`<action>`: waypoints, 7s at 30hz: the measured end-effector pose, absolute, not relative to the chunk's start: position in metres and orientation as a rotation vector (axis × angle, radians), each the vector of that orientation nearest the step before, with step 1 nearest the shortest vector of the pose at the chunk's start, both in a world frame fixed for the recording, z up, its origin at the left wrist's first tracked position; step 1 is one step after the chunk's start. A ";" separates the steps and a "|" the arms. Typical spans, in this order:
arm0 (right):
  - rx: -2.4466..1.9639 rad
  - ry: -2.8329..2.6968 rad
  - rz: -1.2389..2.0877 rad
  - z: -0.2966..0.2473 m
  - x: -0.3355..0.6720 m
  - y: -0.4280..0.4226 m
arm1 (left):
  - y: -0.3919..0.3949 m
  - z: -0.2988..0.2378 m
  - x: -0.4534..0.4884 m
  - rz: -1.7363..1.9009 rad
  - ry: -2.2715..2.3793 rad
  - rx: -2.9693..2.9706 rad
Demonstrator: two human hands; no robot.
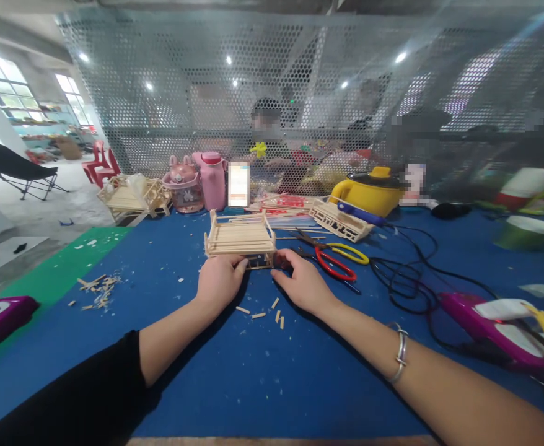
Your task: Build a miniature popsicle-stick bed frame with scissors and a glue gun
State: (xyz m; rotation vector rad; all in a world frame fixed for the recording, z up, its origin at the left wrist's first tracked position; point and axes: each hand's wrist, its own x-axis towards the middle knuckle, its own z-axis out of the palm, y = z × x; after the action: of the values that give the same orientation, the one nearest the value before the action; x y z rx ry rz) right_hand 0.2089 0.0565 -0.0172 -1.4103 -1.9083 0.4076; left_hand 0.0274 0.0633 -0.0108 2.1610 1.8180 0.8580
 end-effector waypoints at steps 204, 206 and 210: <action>-0.900 -2.027 -0.085 0.020 0.229 0.036 | 0.026 0.024 -0.014 0.835 1.446 2.349; -0.899 -2.101 -0.006 0.024 0.224 0.033 | 0.023 0.023 -0.020 0.822 1.383 2.381; -0.975 -2.034 0.020 0.032 0.209 0.039 | 0.025 0.020 -0.023 0.850 1.351 2.418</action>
State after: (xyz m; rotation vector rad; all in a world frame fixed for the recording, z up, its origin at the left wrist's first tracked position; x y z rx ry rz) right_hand 0.2086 0.0388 0.0318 -0.9754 -2.0335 0.0203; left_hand -0.0234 0.0252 0.0198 2.4183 1.3507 0.8500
